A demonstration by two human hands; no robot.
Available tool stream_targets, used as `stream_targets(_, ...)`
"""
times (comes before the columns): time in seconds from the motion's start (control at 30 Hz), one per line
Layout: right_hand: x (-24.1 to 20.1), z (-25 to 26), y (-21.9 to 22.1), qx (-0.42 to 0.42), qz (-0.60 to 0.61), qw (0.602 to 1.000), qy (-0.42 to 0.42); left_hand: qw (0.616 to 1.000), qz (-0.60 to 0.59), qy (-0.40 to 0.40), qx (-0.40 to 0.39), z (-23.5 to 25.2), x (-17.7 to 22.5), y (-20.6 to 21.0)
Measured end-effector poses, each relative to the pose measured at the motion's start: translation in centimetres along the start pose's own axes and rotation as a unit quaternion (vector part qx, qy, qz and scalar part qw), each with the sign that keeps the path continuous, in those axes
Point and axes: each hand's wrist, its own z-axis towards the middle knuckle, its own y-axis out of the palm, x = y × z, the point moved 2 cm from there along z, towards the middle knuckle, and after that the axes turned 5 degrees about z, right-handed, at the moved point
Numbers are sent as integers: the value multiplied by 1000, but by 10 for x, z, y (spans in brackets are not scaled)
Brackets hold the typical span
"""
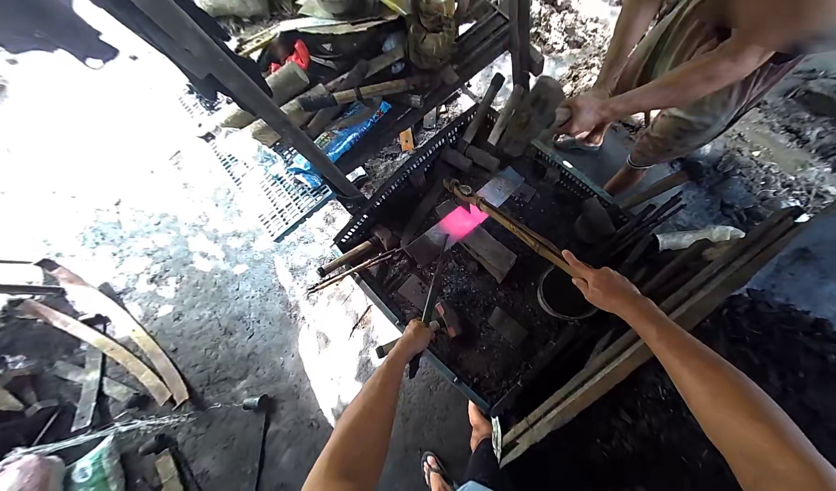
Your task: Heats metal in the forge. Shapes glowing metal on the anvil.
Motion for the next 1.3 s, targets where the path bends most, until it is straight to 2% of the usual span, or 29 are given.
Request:
stream_targets(0.2,-5,-7,-12,-2,-19,1000,0,1000,-13,6,-5,4,-3,6)
stream_targets(0.67,-8,-7,-10,-19,-20,999,17,1000,-1,-9,-6,1,1,1)
stream_targets(0.97,3,-5,11,-22,0,1000,12,1000,24,-8,5,-4,5,-2)
stream_targets(1.3,-5,-6,-7,-8,-5,1000,2,1000,21,-12,1,1,0,-6)
